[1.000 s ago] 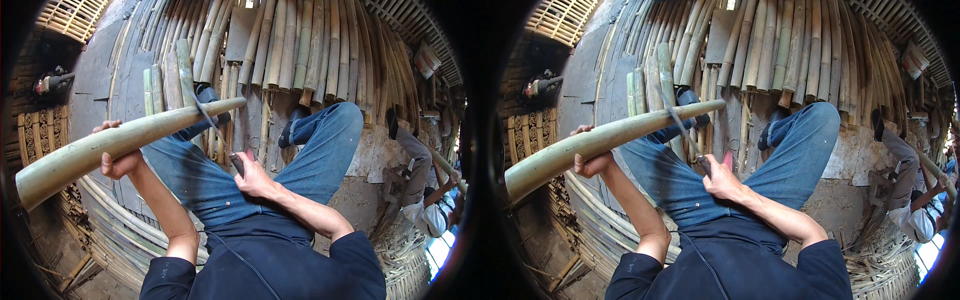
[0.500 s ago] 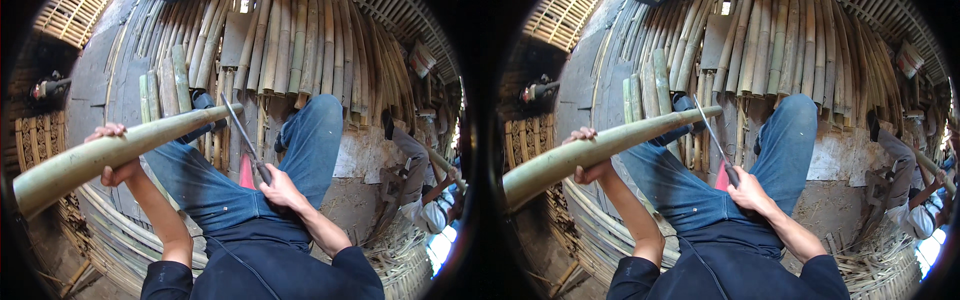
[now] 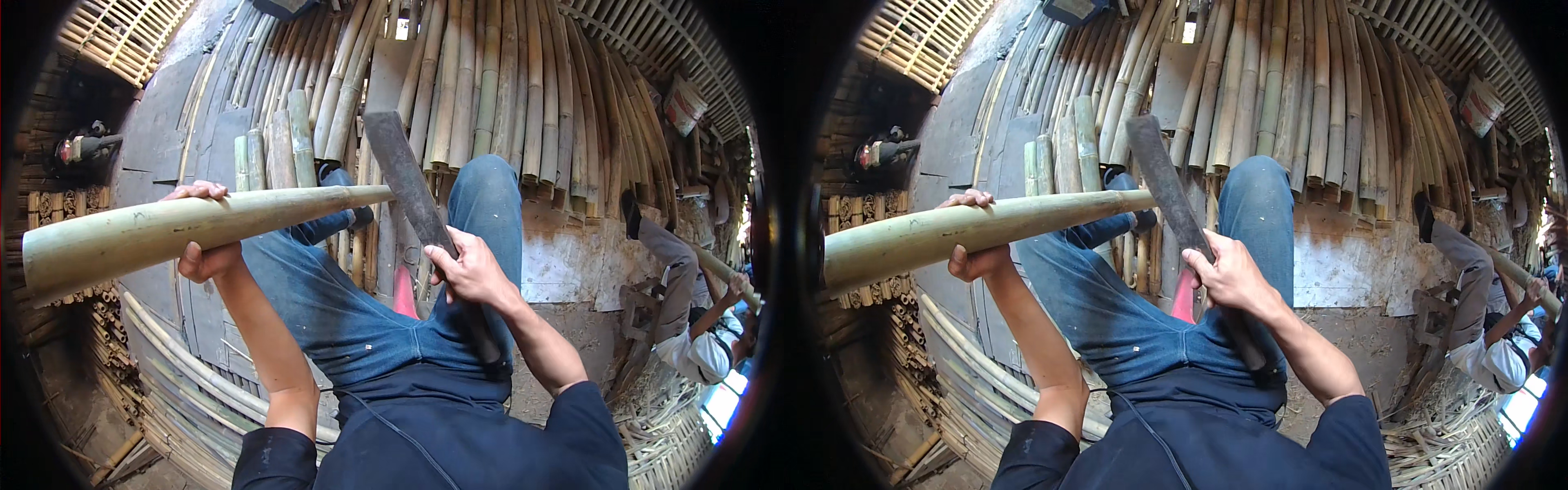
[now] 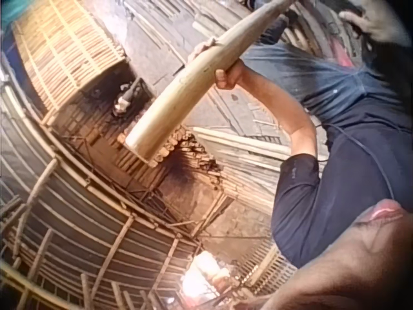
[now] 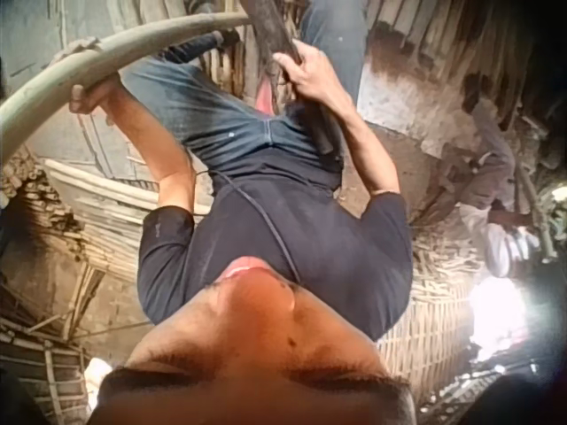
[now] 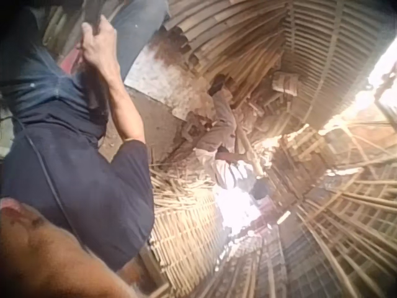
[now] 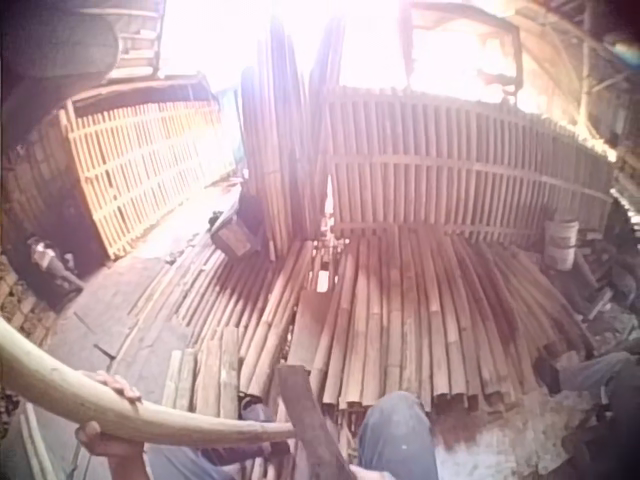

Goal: The recorder uses a machete to shave and carve the surface of a bamboo pole in a workshop.

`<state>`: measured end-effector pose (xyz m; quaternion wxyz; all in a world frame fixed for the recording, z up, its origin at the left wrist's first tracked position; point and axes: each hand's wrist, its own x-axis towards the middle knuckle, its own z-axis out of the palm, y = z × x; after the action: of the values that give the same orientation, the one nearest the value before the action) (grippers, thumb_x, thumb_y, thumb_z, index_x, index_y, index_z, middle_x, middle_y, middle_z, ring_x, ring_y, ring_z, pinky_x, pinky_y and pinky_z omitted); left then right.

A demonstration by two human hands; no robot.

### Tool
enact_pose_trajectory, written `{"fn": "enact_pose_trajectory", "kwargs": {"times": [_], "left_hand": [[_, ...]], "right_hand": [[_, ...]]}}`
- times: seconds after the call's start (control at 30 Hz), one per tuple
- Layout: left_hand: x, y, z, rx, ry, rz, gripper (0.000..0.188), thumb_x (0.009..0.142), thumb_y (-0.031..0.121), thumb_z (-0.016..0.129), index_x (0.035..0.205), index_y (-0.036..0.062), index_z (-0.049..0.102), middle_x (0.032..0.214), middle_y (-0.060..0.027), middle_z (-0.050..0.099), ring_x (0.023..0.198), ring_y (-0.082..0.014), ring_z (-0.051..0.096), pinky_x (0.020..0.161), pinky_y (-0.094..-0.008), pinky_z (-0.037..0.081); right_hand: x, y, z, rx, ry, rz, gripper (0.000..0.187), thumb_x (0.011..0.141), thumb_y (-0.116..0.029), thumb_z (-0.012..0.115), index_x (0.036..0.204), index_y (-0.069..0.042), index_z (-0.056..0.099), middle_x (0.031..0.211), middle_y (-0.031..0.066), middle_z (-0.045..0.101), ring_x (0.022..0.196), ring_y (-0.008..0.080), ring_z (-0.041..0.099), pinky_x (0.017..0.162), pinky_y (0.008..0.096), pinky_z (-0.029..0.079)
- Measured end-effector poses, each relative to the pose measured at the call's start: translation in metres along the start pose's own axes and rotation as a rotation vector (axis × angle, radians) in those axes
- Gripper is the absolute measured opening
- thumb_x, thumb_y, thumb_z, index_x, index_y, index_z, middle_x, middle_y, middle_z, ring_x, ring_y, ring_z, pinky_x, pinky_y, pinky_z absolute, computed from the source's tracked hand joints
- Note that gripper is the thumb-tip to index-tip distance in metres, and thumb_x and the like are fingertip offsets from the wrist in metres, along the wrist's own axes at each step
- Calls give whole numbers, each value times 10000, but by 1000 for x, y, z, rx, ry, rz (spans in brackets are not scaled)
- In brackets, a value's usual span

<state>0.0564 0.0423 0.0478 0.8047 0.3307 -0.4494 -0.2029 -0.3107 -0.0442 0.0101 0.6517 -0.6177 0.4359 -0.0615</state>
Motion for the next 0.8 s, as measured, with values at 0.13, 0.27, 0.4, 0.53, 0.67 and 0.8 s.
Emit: {"fn": "enact_pose_trajectory", "kwargs": {"times": [0.13,0.27,0.4,0.53,0.67,0.8], "left_hand": [[-3,7,-10,27,-64,26,688,656,407,631,1191,-16,546,1037,-167,592,942,-301,548,892,-438,426],[-7,7,-17,-22,-12,25,695,665,406,631,1204,-23,534,1063,-173,582,971,-308,537,888,-439,424],[-1,-3,-15,-62,18,-19,717,656,389,643,1234,-20,527,1085,-166,577,986,-317,534,930,-444,417],[1,-3,-15,-148,-25,-32,707,641,329,662,1247,-8,523,1129,-153,558,1028,-317,529,960,-450,412],[-8,3,-10,-118,47,-25,714,642,329,659,1257,-4,510,1122,-150,559,1023,-314,531,956,-451,416],[-24,6,7,-89,88,18,728,648,347,655,1267,-2,496,1109,-162,563,1013,-312,535,951,-456,419]], "right_hand": [[-2,-2,0,-115,53,-182,257,944,-168,645,1110,18,587,679,94,630,521,160,623,513,311,480],[-12,-12,-11,-163,163,-317,381,897,-184,719,1193,2,569,665,103,619,553,130,585,535,301,444],[27,-17,-7,-264,166,-128,432,920,-277,690,1216,-9,525,879,272,685,863,415,688,733,468,514],[57,5,11,-389,87,-192,313,950,-221,618,1133,0,495,838,290,655,850,485,643,743,525,503],[79,28,37,-448,157,-275,190,959,-135,531,1078,-41,415,723,291,616,753,504,626,690,603,461],[95,43,65,-399,155,-304,176,948,-100,517,1056,16,437,641,295,601,681,507,626,659,606,488]]}}
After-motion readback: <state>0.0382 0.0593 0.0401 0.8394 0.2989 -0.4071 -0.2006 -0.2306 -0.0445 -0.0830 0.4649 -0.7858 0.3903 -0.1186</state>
